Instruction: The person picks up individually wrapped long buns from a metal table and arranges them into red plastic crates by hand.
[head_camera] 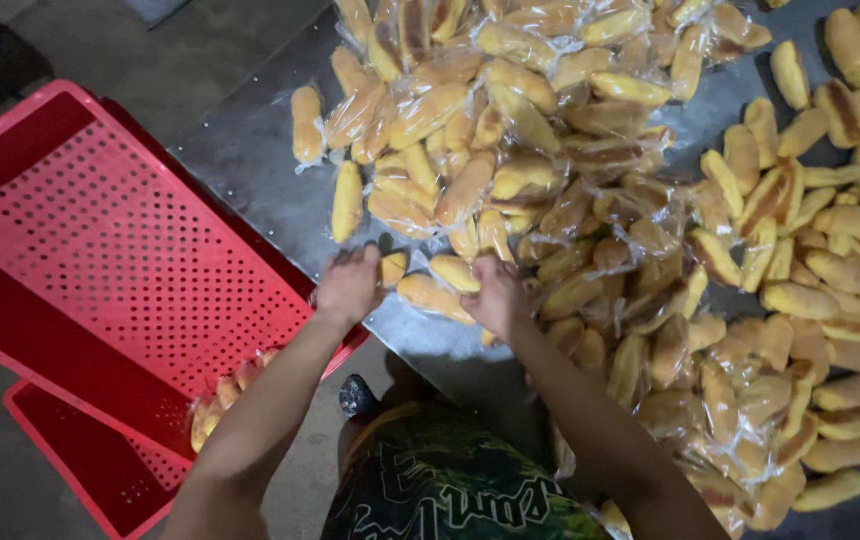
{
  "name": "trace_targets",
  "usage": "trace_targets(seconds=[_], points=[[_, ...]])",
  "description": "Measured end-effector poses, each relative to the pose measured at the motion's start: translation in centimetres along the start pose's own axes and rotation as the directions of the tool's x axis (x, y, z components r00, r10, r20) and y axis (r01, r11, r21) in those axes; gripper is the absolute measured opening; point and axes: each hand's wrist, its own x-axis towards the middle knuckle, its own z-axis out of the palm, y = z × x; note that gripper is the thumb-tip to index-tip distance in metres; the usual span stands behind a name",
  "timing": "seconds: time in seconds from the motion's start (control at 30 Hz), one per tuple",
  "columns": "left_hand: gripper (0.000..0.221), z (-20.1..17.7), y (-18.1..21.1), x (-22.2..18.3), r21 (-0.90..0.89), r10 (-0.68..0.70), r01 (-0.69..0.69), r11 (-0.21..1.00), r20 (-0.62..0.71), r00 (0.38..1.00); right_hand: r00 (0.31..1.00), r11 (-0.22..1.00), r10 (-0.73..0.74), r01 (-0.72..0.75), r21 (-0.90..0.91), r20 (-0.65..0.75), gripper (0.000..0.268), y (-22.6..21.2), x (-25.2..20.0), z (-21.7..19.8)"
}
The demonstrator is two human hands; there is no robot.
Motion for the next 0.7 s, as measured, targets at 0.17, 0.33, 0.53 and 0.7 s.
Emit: trace_targets(seconds=[0.17,0.33,0.53,0.7], points=[[0.068,-2.1,0.3,1.4,-0.569,-0.369,0.292,0.769,-0.022,0.929,0.999,0.988,-0.024,0.018,0.153,0.034,0.05,3.7,0.2,-0.5],[0.086,-2.6,-2.8,8.1,-0.527,-0.462,0.257,0.81,-0.304,0.833,0.98,0.973,0.134,-0.102,0.208,-0.148,0.045,4.4,1.5,0.0],[0.11,-3.2,-1.7,10.6,-0.448,-0.551,0.534,0.717,0.104,0.828,0.852,0.842,0.485,-0.516,0.159,0.196,0.079,-1.1,3.0,-2.9],[0.103,-1.6,0.1,9.1,-0.598,-0.574,0.45,0.663,-0.021,0.818,0.95,0.94,0.298,-0.273,0.204,-0.099,0.091,0.1,3.2,0.2]])
